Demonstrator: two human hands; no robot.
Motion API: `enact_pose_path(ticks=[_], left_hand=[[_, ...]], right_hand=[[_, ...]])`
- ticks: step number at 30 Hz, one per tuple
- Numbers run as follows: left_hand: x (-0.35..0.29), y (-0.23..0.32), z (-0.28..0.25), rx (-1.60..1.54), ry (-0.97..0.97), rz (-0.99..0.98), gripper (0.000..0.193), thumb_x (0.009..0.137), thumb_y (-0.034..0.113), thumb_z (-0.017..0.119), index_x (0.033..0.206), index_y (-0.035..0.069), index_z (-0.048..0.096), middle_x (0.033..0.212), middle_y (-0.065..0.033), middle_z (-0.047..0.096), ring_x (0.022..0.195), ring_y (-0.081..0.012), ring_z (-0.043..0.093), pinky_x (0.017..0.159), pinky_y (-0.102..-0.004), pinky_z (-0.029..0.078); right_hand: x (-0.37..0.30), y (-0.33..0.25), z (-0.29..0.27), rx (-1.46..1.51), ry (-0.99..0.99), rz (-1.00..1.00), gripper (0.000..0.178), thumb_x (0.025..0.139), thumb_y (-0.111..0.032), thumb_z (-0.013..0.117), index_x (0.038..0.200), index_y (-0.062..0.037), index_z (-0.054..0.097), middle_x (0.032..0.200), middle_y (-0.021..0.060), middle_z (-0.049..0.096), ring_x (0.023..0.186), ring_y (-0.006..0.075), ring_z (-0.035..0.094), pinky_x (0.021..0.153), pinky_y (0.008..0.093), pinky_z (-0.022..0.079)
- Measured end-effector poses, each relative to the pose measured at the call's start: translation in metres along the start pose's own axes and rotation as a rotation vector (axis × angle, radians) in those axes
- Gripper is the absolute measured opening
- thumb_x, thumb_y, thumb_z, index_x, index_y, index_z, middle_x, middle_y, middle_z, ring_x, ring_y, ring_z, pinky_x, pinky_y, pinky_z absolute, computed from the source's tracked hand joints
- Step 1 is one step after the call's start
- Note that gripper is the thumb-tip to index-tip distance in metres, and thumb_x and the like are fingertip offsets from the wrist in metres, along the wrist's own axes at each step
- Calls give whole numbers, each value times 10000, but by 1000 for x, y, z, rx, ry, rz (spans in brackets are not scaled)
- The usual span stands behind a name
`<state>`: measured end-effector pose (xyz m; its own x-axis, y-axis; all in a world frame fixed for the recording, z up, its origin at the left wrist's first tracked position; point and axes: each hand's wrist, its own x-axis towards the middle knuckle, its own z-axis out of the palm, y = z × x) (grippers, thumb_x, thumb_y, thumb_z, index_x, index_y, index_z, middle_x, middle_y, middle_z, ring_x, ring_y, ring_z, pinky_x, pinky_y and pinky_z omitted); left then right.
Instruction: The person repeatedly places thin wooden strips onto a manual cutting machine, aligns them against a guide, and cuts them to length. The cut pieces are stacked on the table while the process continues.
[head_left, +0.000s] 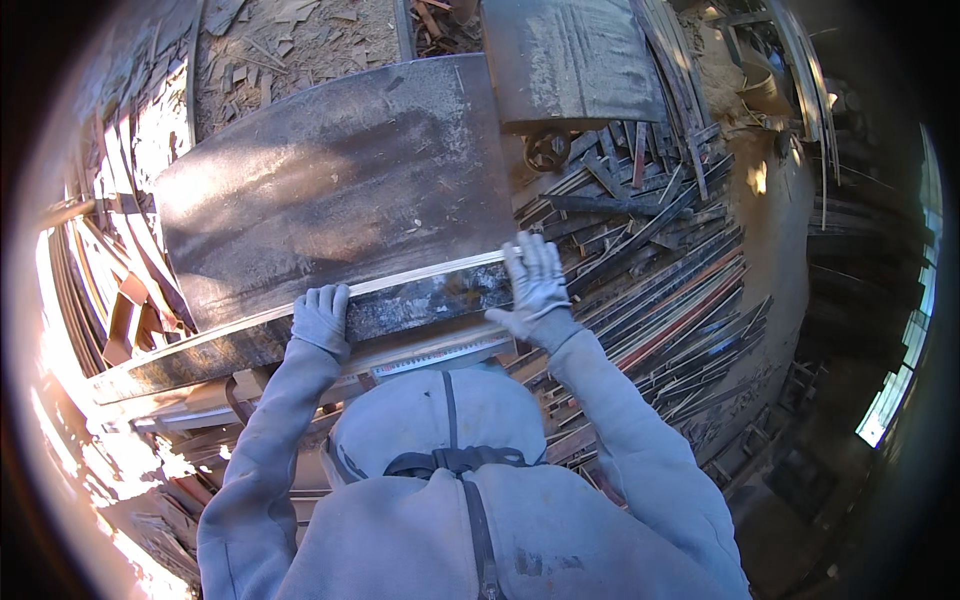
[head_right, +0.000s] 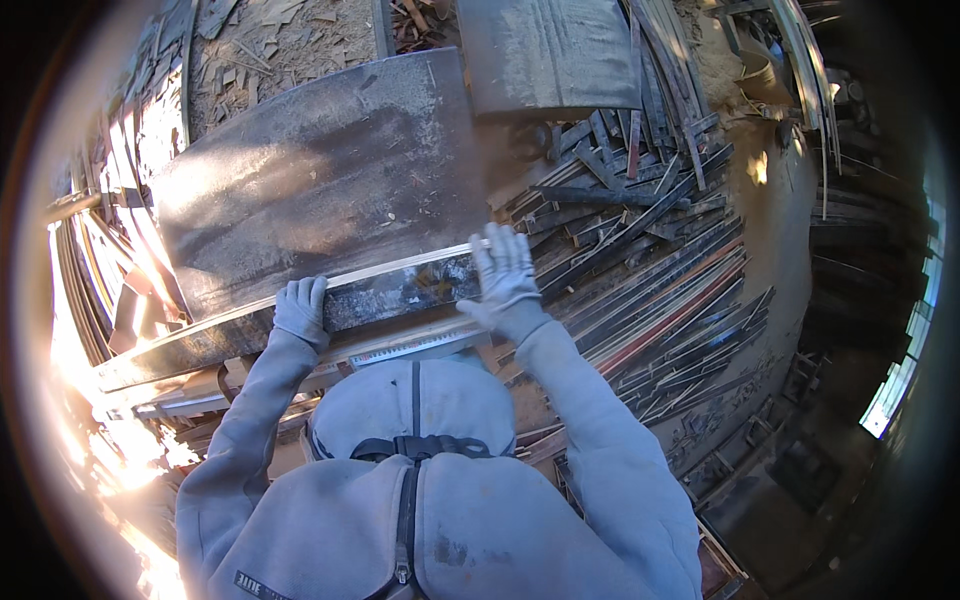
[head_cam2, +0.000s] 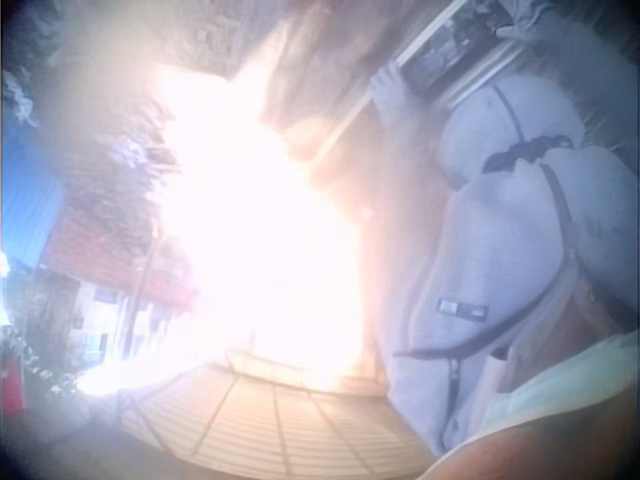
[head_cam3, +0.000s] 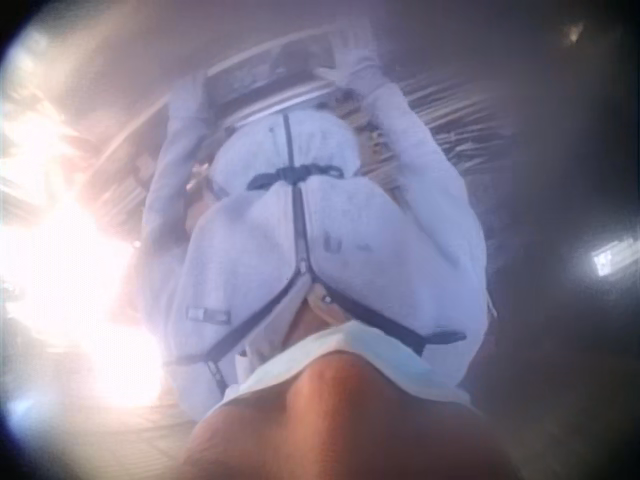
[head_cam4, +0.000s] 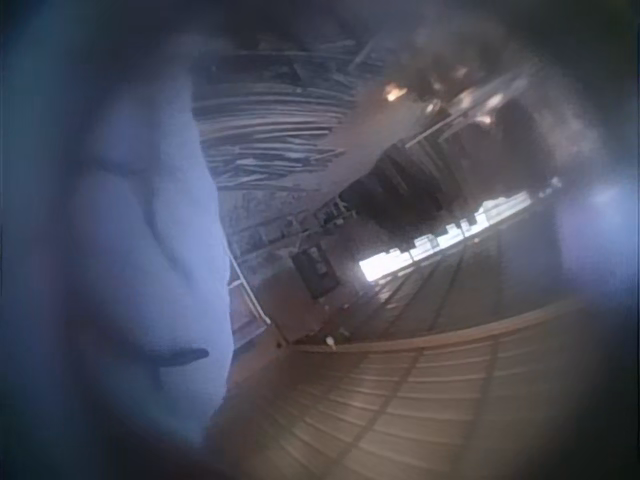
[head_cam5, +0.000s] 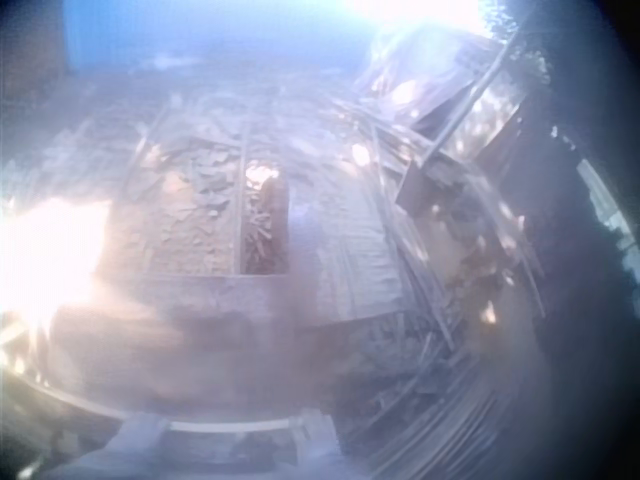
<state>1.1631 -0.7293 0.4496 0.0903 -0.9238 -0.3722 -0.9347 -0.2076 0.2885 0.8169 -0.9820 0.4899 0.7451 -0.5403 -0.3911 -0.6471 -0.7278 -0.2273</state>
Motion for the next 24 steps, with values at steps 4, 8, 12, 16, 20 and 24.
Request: enact_pose_path(ticks=[4,8,12,16,20,24], left_hand=[[3,1,-4,-16,12,-2,919,662,178,827,1506,93,475,1395,-151,567,1273,-385,552,1095,-525,438],[3,1,-5,-7,3,-9,931,643,163,836,1500,103,478,1374,-157,570,1249,-398,556,1078,-536,448],[1,0,-3,3,35,-1,945,635,171,849,1499,110,471,1351,-167,571,1230,-405,562,1063,-545,455],[2,1,-3,36,12,-32,1001,623,192,866,1529,101,451,1356,-176,570,1237,-404,563,1070,-550,452],[10,15,-2,26,161,57,1099,610,217,879,1588,67,400,1396,-202,555,1282,-431,547,1114,-552,439],[23,35,5,9,128,28,1043,660,247,860,1578,43,407,1378,-199,573,1268,-411,567,1103,-560,431]], right_hand=[[32,-33,3,-292,-50,-301,980,953,-336,722,1764,-72,240,1658,300,417,1580,478,357,1359,600,147],[53,-31,15,-246,-176,-307,785,1007,-202,592,1738,-95,327,1418,187,597,1340,359,556,1244,559,347],[53,-25,0,-176,-174,-354,823,948,-225,685,1703,-90,385,1327,155,622,1250,317,584,1143,506,418],[51,-24,-2,-193,-155,-359,863,914,-244,727,1693,-77,393,1322,160,620,1255,322,583,1111,494,427],[54,-20,11,-184,-75,-399,816,920,-202,669,1681,-58,412,1244,146,626,1177,308,587,1032,468,436],[47,-16,7,-55,-73,-402,893,897,-224,721,1697,-28,376,1343,181,597,1298,343,561,1136,468,416]])
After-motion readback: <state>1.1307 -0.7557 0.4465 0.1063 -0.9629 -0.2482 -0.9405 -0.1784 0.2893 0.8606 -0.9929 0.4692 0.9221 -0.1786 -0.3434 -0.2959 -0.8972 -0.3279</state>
